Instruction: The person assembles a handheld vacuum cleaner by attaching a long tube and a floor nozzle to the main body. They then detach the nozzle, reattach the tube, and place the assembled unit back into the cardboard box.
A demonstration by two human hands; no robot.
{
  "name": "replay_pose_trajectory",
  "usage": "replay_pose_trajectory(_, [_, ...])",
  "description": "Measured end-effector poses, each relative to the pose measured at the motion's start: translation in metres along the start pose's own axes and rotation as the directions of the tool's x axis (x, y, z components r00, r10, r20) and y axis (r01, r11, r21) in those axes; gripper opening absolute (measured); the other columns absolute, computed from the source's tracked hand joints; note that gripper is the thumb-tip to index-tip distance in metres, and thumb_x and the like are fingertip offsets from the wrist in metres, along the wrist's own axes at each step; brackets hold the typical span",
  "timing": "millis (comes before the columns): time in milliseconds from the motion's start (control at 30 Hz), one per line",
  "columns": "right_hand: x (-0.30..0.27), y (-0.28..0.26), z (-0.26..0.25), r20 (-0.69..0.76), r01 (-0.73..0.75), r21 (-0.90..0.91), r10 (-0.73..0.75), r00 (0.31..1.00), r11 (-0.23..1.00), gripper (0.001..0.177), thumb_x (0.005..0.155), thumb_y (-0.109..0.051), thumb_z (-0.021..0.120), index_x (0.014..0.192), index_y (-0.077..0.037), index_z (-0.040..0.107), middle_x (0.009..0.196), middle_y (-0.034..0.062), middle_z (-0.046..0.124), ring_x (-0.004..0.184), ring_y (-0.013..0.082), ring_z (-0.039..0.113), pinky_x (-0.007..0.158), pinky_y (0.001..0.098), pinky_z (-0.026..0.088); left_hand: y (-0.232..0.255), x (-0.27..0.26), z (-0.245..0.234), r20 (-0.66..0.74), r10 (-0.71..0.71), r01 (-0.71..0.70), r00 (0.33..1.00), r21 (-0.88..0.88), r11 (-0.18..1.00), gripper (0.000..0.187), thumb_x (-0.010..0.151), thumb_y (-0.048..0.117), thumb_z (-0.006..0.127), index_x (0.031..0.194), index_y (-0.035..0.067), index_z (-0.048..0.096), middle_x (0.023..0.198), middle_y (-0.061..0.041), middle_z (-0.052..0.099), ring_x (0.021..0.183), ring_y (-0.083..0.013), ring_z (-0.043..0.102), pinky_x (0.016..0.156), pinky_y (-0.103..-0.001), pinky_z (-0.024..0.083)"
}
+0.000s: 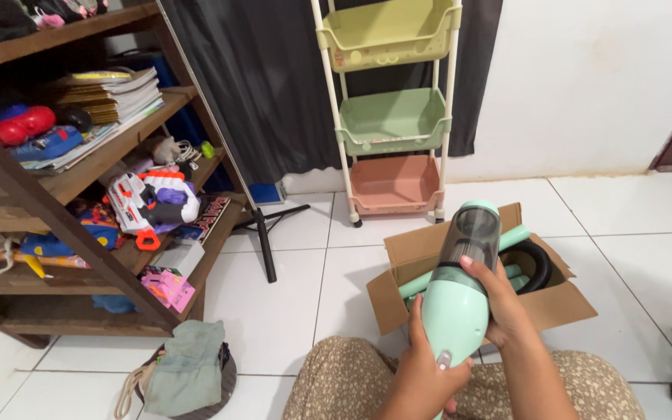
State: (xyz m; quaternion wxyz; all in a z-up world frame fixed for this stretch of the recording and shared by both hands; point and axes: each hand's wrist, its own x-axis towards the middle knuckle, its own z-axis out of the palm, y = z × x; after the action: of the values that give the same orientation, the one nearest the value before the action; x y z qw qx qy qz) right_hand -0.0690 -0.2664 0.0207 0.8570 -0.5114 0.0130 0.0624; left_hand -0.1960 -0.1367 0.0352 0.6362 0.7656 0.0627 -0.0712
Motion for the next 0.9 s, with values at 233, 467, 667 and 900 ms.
replay_pose_trajectory(233, [0.005, 0.009, -0.001, -0.04, -0.033, -0.014, 0.033, 0.999, 0.999, 0.065, 0.081, -0.034, 0.073, 0.138, -0.012, 0.05, 0.104, 0.0121, 0.064, 0.085, 0.0215, 0.067, 0.068, 0.0403, 0.059, -0.002, 0.002, -0.001, 0.004, -0.043, 0.043, 0.999, 0.033, 0.999, 0.114, 0.082, 0.014, 0.069, 0.163, 0.022, -0.011, 0.095, -0.023, 0.074, 0.048, -0.0223, 0.065, 0.045, -0.035, 0.055])
replay_pose_trajectory(467, [0.002, 0.002, 0.006, 0.011, 0.051, -0.025, -0.05, 0.999, 0.998, 0.068, 0.084, -0.032, 0.074, 0.141, -0.009, 0.047, 0.111, 0.0121, 0.063, 0.094, 0.0207, 0.066, 0.075, 0.0377, 0.058, 0.002, -0.003, -0.005, 0.017, 0.03, -0.028, 0.999, -0.102, 0.994, 0.112, 0.082, 0.013, 0.07, 0.163, 0.021, -0.006, 0.105, -0.021, 0.072, 0.047, -0.0189, 0.062, 0.042, -0.032, 0.051])
replay_pose_trajectory(667, [-0.003, -0.002, 0.005, 0.088, 0.03, 0.016, -0.032, 0.996, 0.999, 0.083, 0.081, -0.033, 0.072, 0.154, -0.02, 0.036, 0.122, 0.0102, 0.06, 0.105, 0.0214, 0.064, 0.081, 0.0378, 0.058, -0.002, -0.008, -0.005, 0.041, 0.146, -0.126, 0.988, -0.319, 0.939, 0.111, 0.084, 0.01, 0.072, 0.164, 0.021, -0.005, 0.115, -0.019, 0.065, 0.05, -0.0143, 0.058, 0.038, -0.028, 0.046])
replay_pose_trajectory(900, [-0.003, 0.001, 0.0, 0.117, 0.11, 0.051, -0.115, 0.986, 0.993, 0.087, 0.08, -0.028, 0.071, 0.158, -0.017, 0.033, 0.129, 0.0114, 0.056, 0.112, 0.0227, 0.06, 0.089, 0.0383, 0.054, -0.006, -0.004, 0.002, 0.088, 0.197, -0.138, 0.976, -0.449, 0.883, 0.114, 0.084, 0.004, 0.07, 0.165, 0.021, -0.009, 0.112, -0.02, 0.06, 0.055, -0.0126, 0.059, 0.038, -0.028, 0.048])
